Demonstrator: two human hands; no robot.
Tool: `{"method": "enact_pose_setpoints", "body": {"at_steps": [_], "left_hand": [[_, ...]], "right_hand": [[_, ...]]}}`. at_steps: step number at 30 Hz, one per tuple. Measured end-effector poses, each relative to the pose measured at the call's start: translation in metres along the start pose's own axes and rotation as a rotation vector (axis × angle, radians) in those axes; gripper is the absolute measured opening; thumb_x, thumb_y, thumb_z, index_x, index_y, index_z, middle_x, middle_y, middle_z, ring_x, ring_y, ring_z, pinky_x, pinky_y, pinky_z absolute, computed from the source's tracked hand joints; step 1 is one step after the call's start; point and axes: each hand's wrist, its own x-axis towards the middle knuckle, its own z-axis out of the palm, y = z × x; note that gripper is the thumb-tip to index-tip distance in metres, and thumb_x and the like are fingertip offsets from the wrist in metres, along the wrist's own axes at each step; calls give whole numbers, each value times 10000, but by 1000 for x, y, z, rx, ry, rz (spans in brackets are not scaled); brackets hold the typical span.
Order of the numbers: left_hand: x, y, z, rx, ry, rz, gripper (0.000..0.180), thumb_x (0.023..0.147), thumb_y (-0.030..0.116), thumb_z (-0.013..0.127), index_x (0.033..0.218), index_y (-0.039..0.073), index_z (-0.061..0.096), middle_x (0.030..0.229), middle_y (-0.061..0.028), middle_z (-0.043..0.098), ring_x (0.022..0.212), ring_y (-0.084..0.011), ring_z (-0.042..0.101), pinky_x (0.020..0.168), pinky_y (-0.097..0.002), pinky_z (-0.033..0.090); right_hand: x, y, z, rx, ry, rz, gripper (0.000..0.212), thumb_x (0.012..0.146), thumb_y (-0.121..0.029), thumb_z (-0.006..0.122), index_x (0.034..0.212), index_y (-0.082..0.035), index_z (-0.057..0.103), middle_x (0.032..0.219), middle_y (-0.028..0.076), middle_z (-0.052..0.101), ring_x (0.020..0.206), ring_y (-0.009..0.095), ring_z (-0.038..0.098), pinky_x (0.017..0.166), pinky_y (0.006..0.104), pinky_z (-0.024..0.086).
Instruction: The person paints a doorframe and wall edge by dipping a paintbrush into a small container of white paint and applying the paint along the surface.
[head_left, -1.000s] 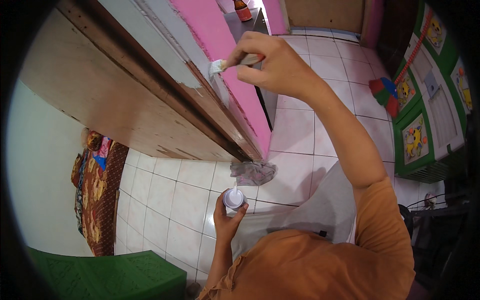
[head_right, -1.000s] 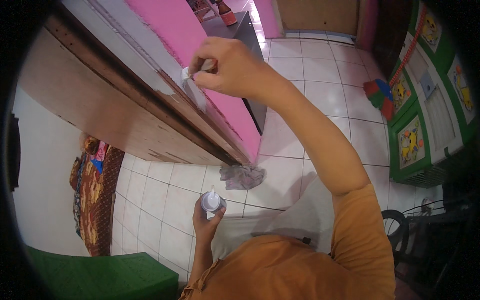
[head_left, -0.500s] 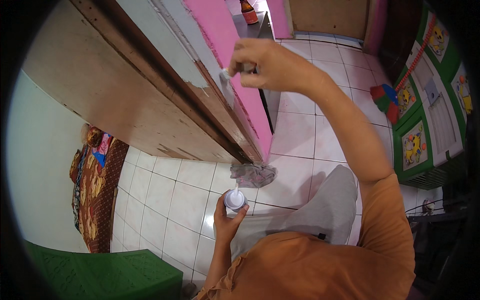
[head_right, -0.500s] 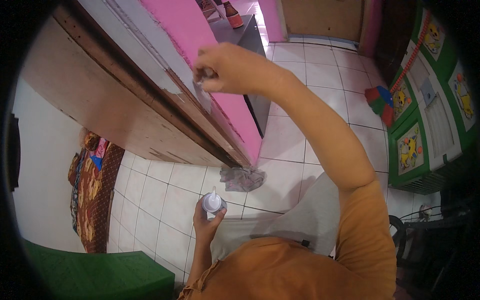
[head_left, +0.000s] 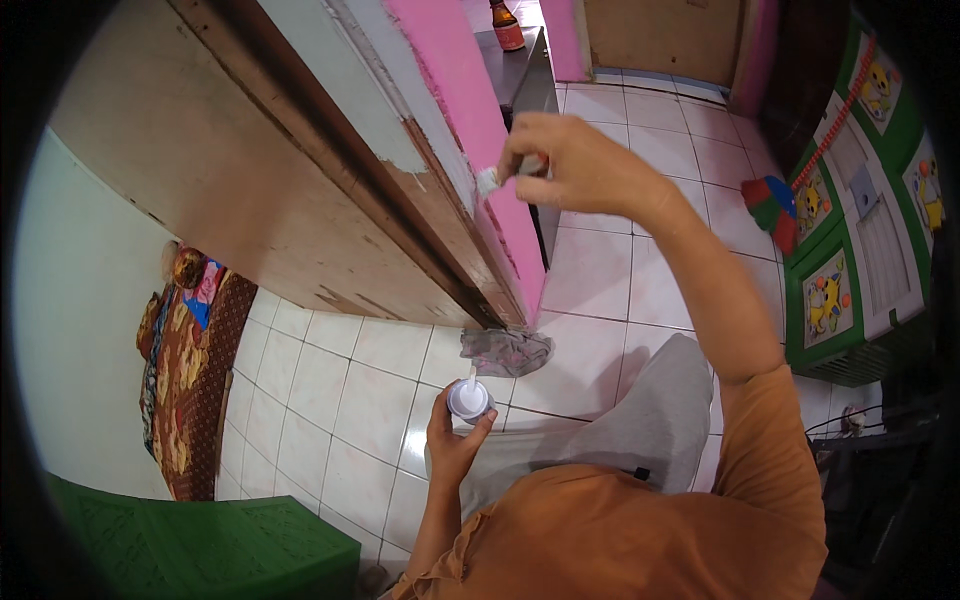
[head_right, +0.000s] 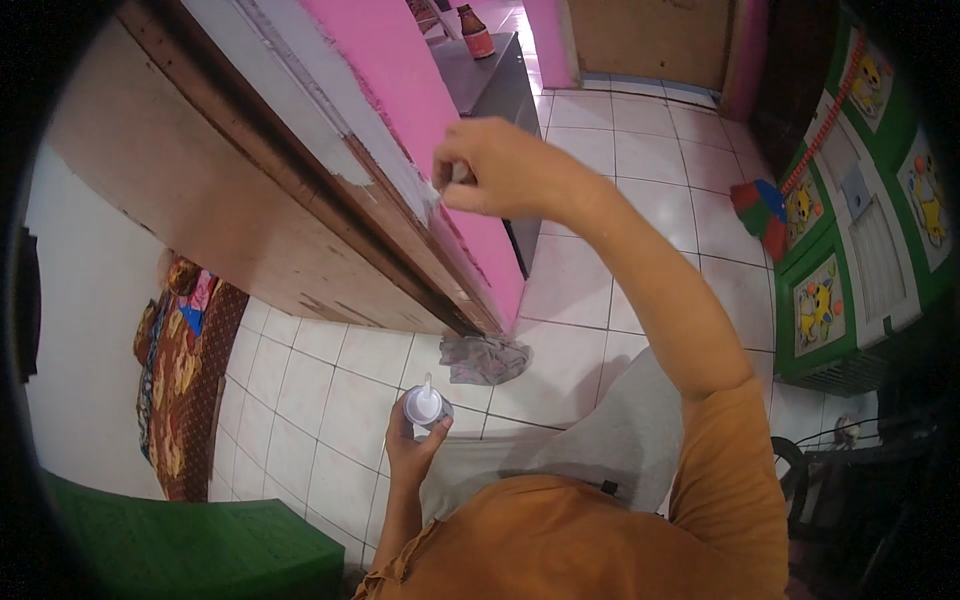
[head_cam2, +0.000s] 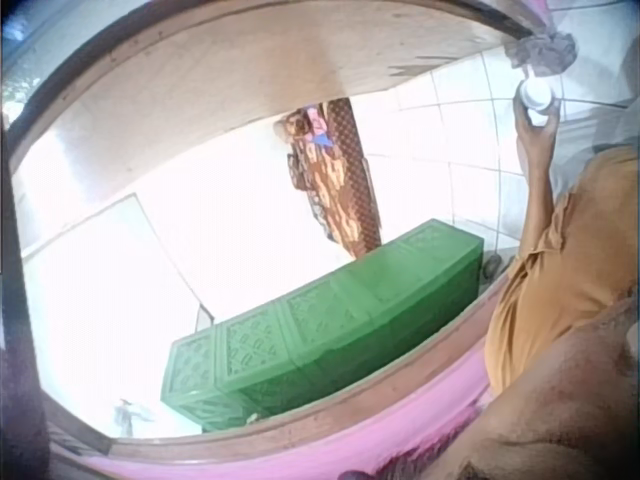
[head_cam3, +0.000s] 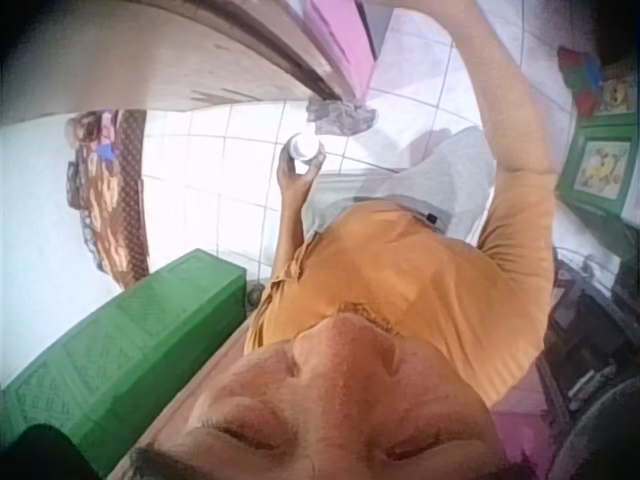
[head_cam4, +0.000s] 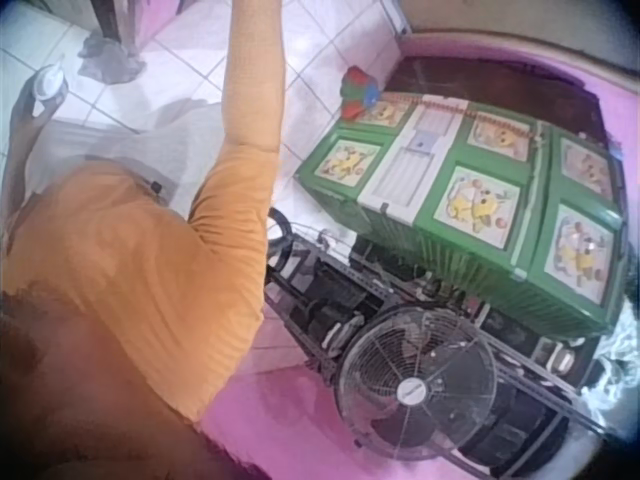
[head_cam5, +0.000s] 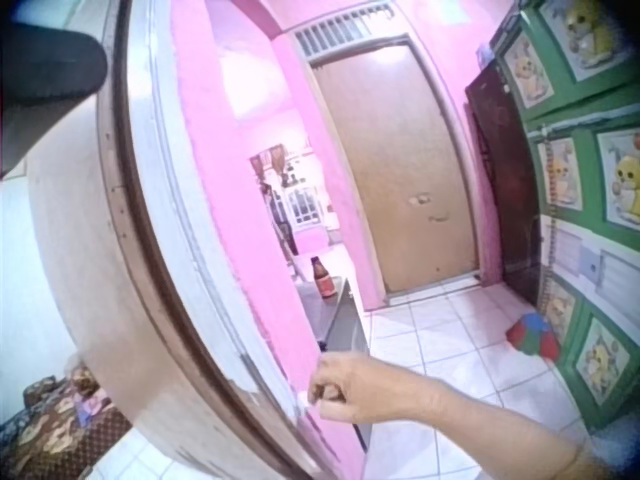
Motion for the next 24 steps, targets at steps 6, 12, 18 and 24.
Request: {"method": "enact_pose_setpoints", "body": {"at_steps": [6,12,18,24], "left_hand": [[1,-9,-5,-13,-6,-10,664,841,91,903,1402,-27,569,1267,-109,662,1202,-215,640,1100,-360,472],[3,-9,-7,-23,3,-25,675,842,98,905,1409,-30,562,1277,-111,660,1216,-217,636,1106,-359,469],[6,-13,0,-11,-10,-31,677,847,96,902,1415,-33,557,1288,-112,658,1229,-218,631,1109,-361,468],[15,-20,12,-11,-27,-39,681,848,92,902,1421,-30,554,1291,-109,658,1232,-214,630,1104,-356,471]], "right_hand": [[-14,23,48,119,68,106,173,842,-93,702,995,-52,773,947,71,642,856,202,635,782,329,543],[-3,9,38,224,363,24,172,849,-138,750,989,-42,775,937,81,652,759,168,609,734,317,542],[-36,46,69,232,256,162,189,848,-147,757,1007,-47,781,971,98,684,767,198,628,752,340,552],[-22,48,70,269,315,159,183,848,-115,734,1008,-32,768,973,95,686,793,179,625,755,321,537]]}}
